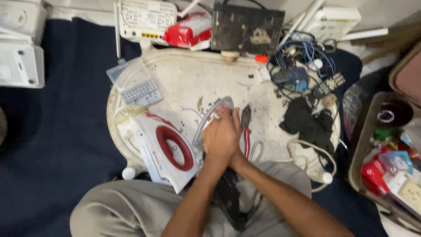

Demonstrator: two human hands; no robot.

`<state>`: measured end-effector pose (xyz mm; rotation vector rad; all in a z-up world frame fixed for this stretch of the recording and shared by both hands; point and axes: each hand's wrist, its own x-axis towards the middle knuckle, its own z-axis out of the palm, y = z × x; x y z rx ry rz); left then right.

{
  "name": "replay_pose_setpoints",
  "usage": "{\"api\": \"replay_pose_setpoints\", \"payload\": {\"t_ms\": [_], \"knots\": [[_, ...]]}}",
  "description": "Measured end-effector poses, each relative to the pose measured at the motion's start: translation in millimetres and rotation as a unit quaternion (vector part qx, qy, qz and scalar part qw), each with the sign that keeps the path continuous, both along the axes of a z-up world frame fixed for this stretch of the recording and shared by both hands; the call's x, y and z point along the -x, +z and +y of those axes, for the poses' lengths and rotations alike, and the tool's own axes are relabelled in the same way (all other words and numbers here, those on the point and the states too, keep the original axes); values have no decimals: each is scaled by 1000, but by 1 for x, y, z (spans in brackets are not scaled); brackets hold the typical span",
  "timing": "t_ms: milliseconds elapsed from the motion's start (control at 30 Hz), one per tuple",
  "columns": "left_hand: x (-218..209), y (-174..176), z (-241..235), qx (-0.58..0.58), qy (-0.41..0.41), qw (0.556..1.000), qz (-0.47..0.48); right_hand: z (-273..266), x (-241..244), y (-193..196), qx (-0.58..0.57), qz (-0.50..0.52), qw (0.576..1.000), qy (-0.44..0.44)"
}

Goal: The person repairs a disassembled electric iron by manipulating internal wires and components with pliers and a screwdriver. They repeatedly adjust connections inside the iron's base while seated on the floor.

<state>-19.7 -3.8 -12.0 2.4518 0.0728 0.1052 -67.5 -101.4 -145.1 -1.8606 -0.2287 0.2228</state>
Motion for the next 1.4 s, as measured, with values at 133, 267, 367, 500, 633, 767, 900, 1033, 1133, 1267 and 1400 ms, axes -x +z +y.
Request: {"api": "replay_pose_setpoints", "payload": {"t_ms": [133, 267, 367, 500, 633, 767, 900, 1033, 1133, 1267, 1400], "knots": [[6, -5, 2, 35, -35, 998, -45, 6, 8, 2, 13, -26, 998, -59], [14, -7, 10, 121, -102, 987, -12, 17, 20, 22, 128, 9, 985, -114], [16, -8, 7, 146, -118, 982, 0, 21, 29, 47, 139, -62, 978, -142], [10, -5, 3, 140, -100, 985, 18, 19, 36, 82, 83, -277, 940, -180], [4, -5, -1, 155, -78, 984, 40, 19, 30, 91, 85, -173, 959, -209], [1, -2, -3, 168, -41, 982, 72, 15, 26, 90, 33, -155, 969, -188], [-3, 3, 1, 200, 4, 978, 54, 9, 18, 89, 78, -168, 970, -154], [-7, 15, 16, 221, -69, 973, 17, 11, 11, 88, 91, -163, 971, -152], [-6, 21, 40, 212, -220, 949, -77, 13, 11, 84, 98, -142, 968, -179], [0, 29, 73, 79, -330, 938, -75, 14, 9, 76, 52, -29, 975, -212], [11, 21, 78, -138, -405, 902, -51, 18, 9, 59, -140, -6, 974, -177]]}}
